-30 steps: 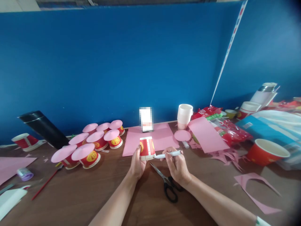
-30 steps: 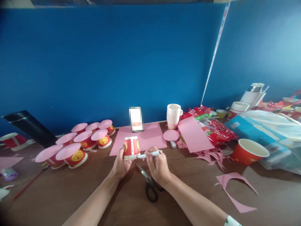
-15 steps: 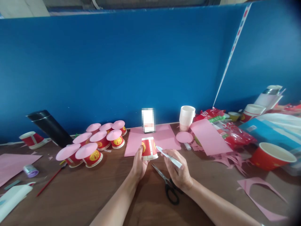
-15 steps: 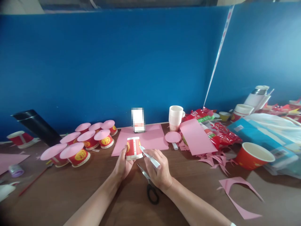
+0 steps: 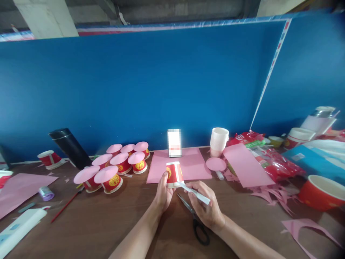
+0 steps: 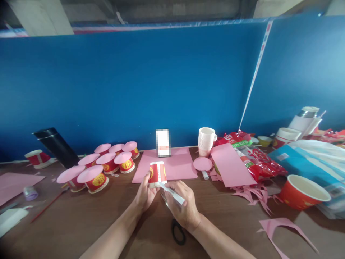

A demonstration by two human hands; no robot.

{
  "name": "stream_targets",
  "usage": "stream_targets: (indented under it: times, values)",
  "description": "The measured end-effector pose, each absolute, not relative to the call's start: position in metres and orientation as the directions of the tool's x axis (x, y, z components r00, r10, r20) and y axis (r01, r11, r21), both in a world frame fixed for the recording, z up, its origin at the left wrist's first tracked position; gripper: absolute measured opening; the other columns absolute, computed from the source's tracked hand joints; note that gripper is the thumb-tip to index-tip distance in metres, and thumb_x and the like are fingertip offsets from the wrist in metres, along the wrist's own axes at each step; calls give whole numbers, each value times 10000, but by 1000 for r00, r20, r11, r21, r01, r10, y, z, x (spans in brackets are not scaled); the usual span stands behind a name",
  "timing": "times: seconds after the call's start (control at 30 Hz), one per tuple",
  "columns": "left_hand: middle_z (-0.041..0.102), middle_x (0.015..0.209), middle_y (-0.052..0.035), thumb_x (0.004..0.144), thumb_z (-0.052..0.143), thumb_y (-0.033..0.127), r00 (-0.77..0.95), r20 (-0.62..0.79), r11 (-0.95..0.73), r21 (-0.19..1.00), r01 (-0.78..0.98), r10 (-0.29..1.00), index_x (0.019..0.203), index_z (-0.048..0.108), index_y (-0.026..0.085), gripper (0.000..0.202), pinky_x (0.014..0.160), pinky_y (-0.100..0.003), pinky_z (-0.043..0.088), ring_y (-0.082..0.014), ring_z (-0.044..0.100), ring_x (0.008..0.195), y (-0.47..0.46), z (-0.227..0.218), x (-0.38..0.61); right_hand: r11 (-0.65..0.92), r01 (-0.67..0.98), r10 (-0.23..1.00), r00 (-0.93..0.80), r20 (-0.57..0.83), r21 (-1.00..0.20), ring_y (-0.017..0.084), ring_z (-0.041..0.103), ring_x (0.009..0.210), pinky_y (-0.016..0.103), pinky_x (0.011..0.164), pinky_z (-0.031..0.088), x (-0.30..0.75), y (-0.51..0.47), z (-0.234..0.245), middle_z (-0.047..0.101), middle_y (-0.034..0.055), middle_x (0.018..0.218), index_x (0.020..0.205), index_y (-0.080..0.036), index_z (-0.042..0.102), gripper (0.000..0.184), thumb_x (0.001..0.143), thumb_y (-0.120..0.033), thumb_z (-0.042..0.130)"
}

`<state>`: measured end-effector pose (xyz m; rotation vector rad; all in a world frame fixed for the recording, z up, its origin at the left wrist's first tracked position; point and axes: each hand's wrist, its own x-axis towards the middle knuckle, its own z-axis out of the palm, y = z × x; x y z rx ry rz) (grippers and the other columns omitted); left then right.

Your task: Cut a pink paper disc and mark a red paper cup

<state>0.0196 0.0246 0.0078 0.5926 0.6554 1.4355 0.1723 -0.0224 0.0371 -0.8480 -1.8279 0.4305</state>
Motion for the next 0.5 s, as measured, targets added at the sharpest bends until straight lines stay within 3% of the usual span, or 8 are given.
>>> stream_targets:
  times: [0.27,0.5]
  values:
    - [644,1002,-70,770,530,405,28,-47,54,752,-657,998,958,586,178,300,840,-329,424,-201,594,930,22,10,20,685,347,725,-242,645,-641,184,573,709,300,671,469,172,-21,34,618,56,784,915,-192,573,142,842,-209,452]
    - [643,994,-81,781,515,405,53,-49,72,741,-667,997,987,573,161,325,839,-349,427,-218,588,947,24,8,18,644,322,758,-151,634,-694,194,579,746,301,690,468,176,-20,33,611,73,816,926,-180,551,153,856,-223,423]
